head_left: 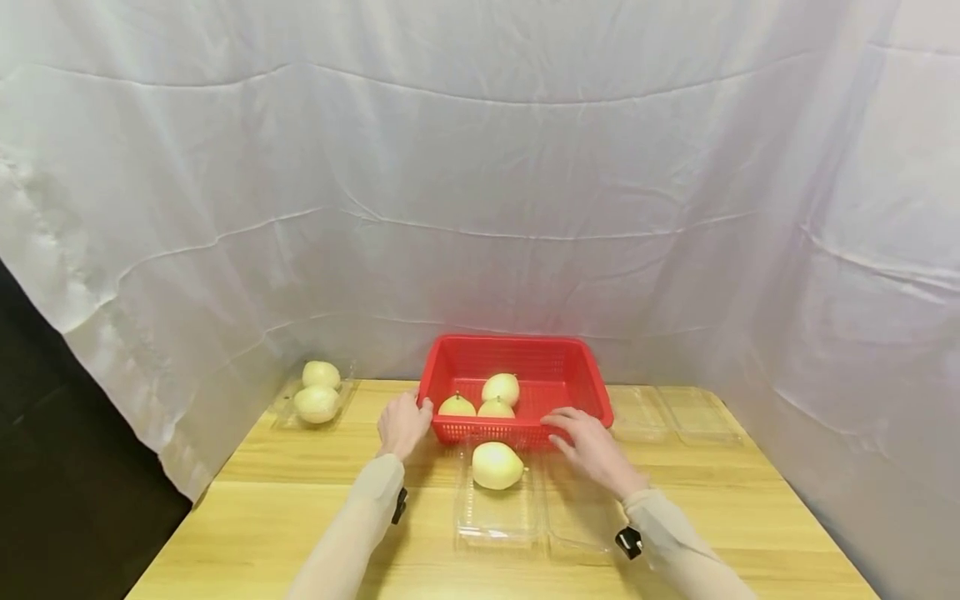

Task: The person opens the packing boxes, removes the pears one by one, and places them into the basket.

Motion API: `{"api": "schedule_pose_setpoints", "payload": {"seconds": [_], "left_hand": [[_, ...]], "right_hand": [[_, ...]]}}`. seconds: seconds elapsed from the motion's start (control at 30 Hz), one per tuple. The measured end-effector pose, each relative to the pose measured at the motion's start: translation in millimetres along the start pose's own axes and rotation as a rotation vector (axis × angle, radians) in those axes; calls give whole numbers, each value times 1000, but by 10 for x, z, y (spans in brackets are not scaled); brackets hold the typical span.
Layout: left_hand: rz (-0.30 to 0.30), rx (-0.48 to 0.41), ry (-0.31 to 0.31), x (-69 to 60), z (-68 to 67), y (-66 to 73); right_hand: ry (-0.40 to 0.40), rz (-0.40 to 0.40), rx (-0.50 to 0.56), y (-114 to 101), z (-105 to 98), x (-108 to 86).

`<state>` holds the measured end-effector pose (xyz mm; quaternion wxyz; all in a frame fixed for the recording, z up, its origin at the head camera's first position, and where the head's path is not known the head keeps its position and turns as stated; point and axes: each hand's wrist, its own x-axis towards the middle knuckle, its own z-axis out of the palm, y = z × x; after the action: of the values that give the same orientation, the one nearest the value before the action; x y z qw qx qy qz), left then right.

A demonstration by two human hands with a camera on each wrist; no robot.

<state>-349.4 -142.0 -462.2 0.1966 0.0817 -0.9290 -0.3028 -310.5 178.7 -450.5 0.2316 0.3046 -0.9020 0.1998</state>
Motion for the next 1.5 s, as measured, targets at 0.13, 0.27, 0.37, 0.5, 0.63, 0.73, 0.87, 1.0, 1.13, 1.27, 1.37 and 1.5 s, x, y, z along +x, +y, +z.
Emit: {"api": "schedule_pose_setpoints", "payload": {"seconds": [0.13, 0.27, 0.37, 0.5, 0.63, 0.73, 0.87, 1.0, 1.13, 1.27, 1.37, 1.5], "left_hand": [[-17, 7, -3, -3, -1, 30], [-25, 6, -5, -13, -2, 44], [-36, -2, -3, -19, -2, 45], [-53, -3, -8, -21, -5, 47], [-63, -8, -13, -30, -10, 57], [-66, -11, -14, -38, -13, 57], [-70, -9, -16, -34, -14, 54], [-59, 2, -9, -17, -7, 54], [-46, 17, -3, -21, 15, 53], [-41, 19, -3, -30, 26, 52], [-39, 17, 4, -23, 30, 61], [-47, 17, 3, -7, 34, 83]], "right_hand": [[68, -60, 52, -110, 47, 29], [16, -95, 93, -199, 102, 52], [-100, -123, 146, -244, 125, 70], [-227, -157, 197, -290, 136, 92], [-251, -174, 188, -332, 170, 102], [-255, -188, 147, -382, 219, 117], [-308, -188, 66, -461, 291, 156], [-394, -159, 4, -533, 345, 191], [-451, -172, -40, -577, 379, 203], [-482, -195, -51, -593, 421, 213], [-485, -213, -56, -597, 436, 226], [-499, -221, -61, -607, 420, 246]]}}
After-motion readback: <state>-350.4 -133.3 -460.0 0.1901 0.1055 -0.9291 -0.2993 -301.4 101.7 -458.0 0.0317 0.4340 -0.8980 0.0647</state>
